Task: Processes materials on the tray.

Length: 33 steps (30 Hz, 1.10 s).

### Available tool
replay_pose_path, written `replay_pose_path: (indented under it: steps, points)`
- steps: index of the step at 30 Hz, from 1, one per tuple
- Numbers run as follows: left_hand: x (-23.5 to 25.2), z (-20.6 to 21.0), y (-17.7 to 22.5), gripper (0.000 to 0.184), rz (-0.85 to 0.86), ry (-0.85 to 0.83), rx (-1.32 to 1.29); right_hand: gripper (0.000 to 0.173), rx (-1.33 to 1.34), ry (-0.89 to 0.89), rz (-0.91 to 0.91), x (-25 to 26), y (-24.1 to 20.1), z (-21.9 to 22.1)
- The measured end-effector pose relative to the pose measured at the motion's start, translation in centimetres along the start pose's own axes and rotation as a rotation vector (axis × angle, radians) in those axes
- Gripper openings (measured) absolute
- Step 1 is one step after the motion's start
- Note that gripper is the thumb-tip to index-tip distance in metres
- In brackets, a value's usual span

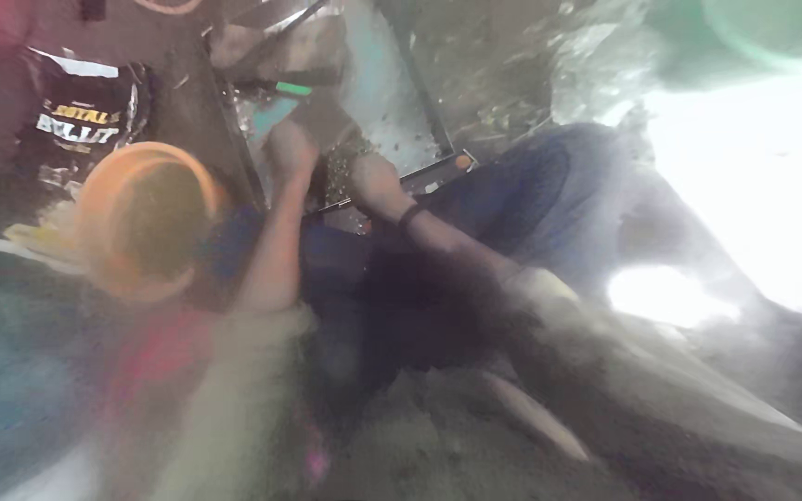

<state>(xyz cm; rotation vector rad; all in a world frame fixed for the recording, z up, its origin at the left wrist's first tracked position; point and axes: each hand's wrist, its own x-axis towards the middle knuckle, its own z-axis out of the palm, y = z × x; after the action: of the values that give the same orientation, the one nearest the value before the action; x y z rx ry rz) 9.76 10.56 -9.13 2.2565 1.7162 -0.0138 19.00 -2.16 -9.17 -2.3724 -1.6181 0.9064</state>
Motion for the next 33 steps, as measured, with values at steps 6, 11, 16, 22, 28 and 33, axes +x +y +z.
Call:
replay_pose_path:
  steps: [6, 11, 16, 22, 28, 33]
  points:
    - [0.3, 0.4, -0.5, 0.022, 0.000, 0.011, 0.016, 0.028, 0.037, 0.003, -0.074, 4.6, -2.7, -1.4]
    - [0.2, 0.8, -0.5, 0.024, 0.003, 0.027, 0.034, 0.029, 0.048, 0.064, -0.101, 7.0, -2.5, 0.6]
    - [0.2, 0.4, -0.2, 0.020, 0.024, 0.012, 0.046, 0.030, -0.011, -0.028, -0.017, 2.3, -1.6, 0.8]
    - [-0.1, 0.6, -0.1, 0.023, 0.005, 0.030, 0.011, 0.021, -0.065, -0.070, 0.050, -0.7, 0.8, 1.7]
    - [0.2, 0.6, -0.4, 0.021, 0.018, 0.017, -0.005, 0.024, 0.000, -0.027, 0.018, -0.3, -0.5, -1.2]
    - [0.5, 0.9, -0.8, 0.024, 0.018, 0.047, 0.029, 0.027, 0.016, -0.023, 0.028, 0.2, -1.6, -4.2]
